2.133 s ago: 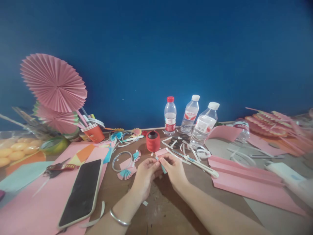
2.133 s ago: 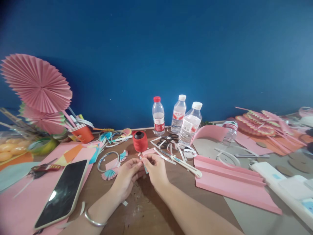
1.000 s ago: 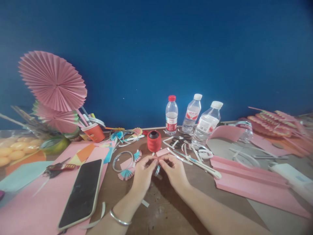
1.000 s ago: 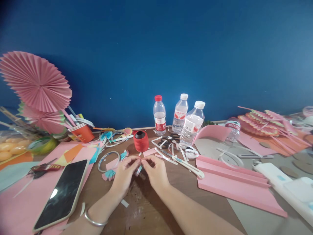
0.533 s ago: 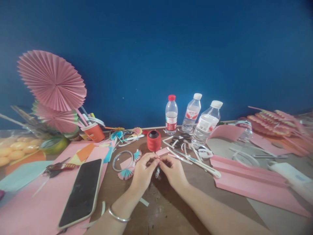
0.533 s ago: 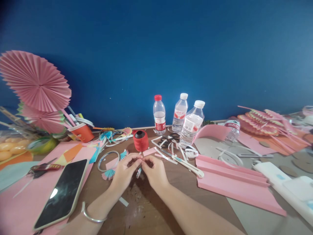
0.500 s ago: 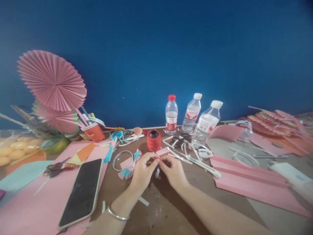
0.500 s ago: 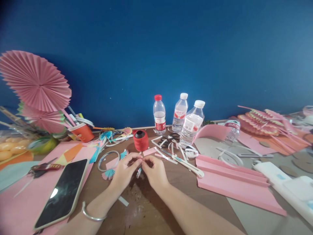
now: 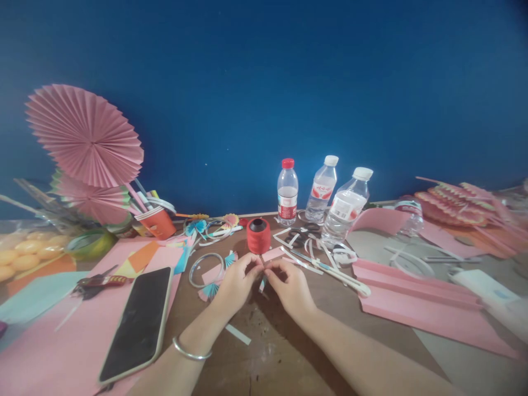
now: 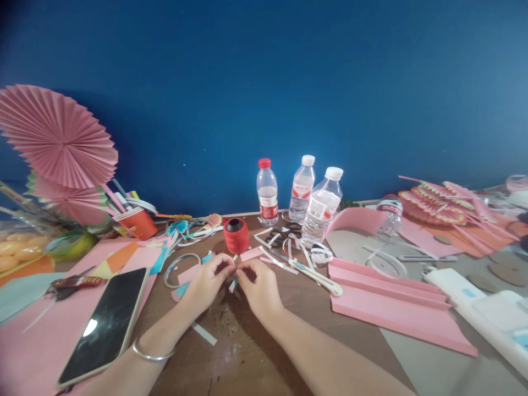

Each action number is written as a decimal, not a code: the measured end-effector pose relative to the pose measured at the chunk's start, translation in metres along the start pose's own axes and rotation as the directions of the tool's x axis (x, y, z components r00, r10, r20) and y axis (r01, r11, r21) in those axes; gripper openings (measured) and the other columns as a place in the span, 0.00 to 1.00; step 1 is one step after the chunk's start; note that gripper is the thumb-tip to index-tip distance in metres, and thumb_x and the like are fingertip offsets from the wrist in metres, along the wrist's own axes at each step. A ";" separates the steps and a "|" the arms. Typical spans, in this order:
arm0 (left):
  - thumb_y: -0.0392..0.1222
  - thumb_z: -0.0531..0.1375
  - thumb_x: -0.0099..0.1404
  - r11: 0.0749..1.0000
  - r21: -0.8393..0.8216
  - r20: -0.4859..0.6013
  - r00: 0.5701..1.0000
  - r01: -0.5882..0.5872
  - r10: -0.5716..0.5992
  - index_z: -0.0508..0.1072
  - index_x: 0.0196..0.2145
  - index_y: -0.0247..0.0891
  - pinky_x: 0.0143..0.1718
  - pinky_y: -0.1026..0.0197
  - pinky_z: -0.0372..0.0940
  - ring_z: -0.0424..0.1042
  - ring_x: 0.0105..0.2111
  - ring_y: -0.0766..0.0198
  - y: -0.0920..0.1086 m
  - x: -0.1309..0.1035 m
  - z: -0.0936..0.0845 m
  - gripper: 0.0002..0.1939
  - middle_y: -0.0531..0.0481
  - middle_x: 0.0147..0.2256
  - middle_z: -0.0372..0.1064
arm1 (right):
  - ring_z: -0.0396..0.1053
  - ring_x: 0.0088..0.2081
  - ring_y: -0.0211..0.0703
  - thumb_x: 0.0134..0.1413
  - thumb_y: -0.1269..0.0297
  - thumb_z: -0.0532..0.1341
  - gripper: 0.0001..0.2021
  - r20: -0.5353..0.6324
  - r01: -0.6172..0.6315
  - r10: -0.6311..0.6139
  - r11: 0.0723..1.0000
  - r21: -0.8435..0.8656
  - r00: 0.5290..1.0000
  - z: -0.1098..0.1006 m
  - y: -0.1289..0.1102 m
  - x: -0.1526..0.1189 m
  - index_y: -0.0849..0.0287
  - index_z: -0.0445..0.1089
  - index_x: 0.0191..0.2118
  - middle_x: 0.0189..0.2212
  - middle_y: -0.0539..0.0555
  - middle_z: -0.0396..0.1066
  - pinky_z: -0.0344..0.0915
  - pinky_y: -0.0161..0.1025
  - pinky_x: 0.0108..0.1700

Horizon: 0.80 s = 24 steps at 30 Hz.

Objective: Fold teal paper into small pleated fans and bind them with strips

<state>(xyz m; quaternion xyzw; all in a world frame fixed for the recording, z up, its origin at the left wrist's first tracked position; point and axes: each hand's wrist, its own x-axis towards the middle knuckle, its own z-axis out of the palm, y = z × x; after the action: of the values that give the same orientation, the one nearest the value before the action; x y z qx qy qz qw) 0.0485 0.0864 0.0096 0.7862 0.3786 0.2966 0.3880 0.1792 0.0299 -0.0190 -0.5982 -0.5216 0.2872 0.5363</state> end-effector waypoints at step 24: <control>0.40 0.59 0.55 0.932 -0.323 0.057 0.986 0.167 -0.157 0.66 0.37 0.37 0.31 0.63 0.62 0.70 0.28 0.64 -0.006 0.003 0.002 0.11 0.53 0.26 0.71 | 0.68 0.28 0.39 0.51 0.66 0.55 0.07 -0.023 0.017 -0.018 0.999 -0.040 1.000 -0.001 0.001 0.000 0.59 0.70 0.30 0.26 0.51 0.72 0.62 0.34 0.32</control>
<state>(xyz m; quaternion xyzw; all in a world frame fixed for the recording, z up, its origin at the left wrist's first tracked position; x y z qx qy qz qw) 0.0496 0.0902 0.0042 0.6815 0.3819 0.3104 0.5416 0.1804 0.0296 -0.0194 -0.6074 -0.5260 0.2651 0.5329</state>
